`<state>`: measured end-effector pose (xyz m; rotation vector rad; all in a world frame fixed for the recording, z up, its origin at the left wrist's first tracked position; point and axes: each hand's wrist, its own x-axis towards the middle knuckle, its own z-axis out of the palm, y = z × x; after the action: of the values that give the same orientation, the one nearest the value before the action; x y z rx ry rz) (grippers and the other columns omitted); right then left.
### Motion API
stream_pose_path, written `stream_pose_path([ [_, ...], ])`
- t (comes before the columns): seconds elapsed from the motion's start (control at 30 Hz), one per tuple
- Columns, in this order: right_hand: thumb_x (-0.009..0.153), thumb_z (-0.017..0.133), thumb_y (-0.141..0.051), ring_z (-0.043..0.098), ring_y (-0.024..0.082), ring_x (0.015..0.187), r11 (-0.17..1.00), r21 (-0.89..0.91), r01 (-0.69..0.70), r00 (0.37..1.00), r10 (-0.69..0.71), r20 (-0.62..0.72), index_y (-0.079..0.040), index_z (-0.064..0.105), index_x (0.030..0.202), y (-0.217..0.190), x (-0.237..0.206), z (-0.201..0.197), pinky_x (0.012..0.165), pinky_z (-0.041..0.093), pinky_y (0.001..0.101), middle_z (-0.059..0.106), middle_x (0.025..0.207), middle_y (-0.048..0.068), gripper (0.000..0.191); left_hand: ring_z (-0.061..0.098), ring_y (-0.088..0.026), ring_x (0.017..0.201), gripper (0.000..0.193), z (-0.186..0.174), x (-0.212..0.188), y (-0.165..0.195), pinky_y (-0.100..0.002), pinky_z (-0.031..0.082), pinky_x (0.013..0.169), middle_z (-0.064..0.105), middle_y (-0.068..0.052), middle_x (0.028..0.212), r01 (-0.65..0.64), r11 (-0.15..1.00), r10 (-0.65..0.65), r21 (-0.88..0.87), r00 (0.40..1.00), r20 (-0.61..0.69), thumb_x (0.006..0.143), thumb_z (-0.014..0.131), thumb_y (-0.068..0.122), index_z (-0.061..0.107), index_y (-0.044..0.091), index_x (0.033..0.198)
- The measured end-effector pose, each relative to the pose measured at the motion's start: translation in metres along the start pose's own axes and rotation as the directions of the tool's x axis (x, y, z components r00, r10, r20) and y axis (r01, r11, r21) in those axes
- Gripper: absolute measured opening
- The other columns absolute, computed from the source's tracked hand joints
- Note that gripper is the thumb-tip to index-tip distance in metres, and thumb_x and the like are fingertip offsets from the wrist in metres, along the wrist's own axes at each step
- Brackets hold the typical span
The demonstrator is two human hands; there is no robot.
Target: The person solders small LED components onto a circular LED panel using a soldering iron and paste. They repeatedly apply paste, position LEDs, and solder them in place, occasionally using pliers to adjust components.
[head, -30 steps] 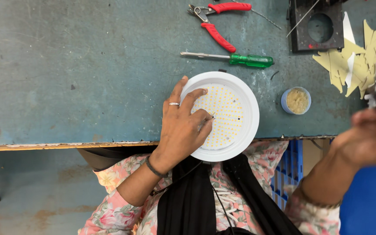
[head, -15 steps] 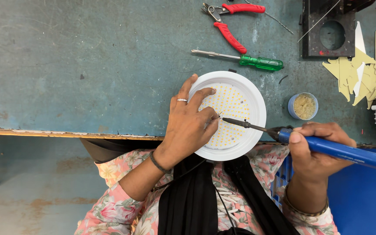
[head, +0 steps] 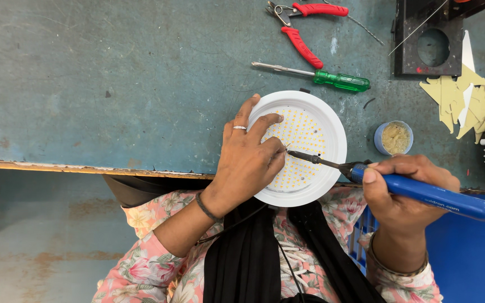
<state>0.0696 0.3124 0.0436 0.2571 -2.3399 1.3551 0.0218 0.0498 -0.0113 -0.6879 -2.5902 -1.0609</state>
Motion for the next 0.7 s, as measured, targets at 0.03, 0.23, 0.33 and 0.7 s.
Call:
stream_pose_path([
  [0.03, 0.091, 0.082, -0.016, 0.066, 0.012, 0.063, 1.0, -0.017, 0.0, 1.0, 0.0, 0.013, 0.001, 0.062, 0.09, -0.001, 0.001, 0.0, 0.058, 0.053, 0.0208, 0.069, 0.08, 0.01, 0.026, 0.037, -0.047, 0.145, 0.01, 0.0, 0.0, 0.0, -0.058, 0.04, 0.101, 0.06, -0.01, 0.137, -0.002, 1.0, 0.002, 0.0, 1.0, -0.002, 0.081, 0.079, 0.02, 0.075, 0.01, 0.083],
  [0.23, 0.096, 0.082, -0.02, 0.068, 0.017, 0.066, 0.982, 0.047, 0.184, 0.982, -0.182, -0.048, 0.001, 0.045, 0.096, 0.013, -0.001, 0.0, 0.061, 0.059, 0.0261, 0.066, 0.085, 0.01, 0.042, 0.037, -0.046, 0.145, 0.011, -0.001, 0.0, 0.001, -0.058, 0.04, 0.101, 0.06, -0.01, 0.136, -0.005, 1.0, 0.005, -0.002, 1.0, -0.003, 0.081, 0.079, 0.02, 0.075, 0.01, 0.083],
  [0.33, 0.102, 0.084, -0.02, 0.066, 0.02, 0.071, 0.969, 0.013, 0.248, 0.951, -0.241, -0.195, 0.003, 0.043, 0.104, 0.027, -0.006, -0.008, 0.067, 0.062, 0.0303, 0.061, 0.086, 0.009, 0.046, 0.037, -0.046, 0.145, 0.012, -0.001, 0.0, 0.0, -0.058, 0.04, 0.101, 0.06, -0.01, 0.136, -0.005, 1.0, 0.005, -0.002, 1.0, -0.006, 0.081, 0.079, 0.021, 0.075, 0.009, 0.084],
  [0.7, 0.107, 0.081, -0.022, 0.062, 0.016, 0.065, 0.991, -0.084, 0.099, 0.947, -0.12, -0.297, 0.003, 0.054, 0.106, 0.051, -0.003, -0.035, 0.059, 0.052, 0.0269, 0.062, 0.088, 0.01, 0.037, 0.038, -0.045, 0.144, 0.01, 0.0, 0.003, 0.001, -0.057, 0.04, 0.1, 0.062, -0.009, 0.133, 0.028, 1.0, -0.028, -0.009, 0.999, -0.016, 0.077, 0.079, 0.018, 0.074, 0.01, 0.079],
])
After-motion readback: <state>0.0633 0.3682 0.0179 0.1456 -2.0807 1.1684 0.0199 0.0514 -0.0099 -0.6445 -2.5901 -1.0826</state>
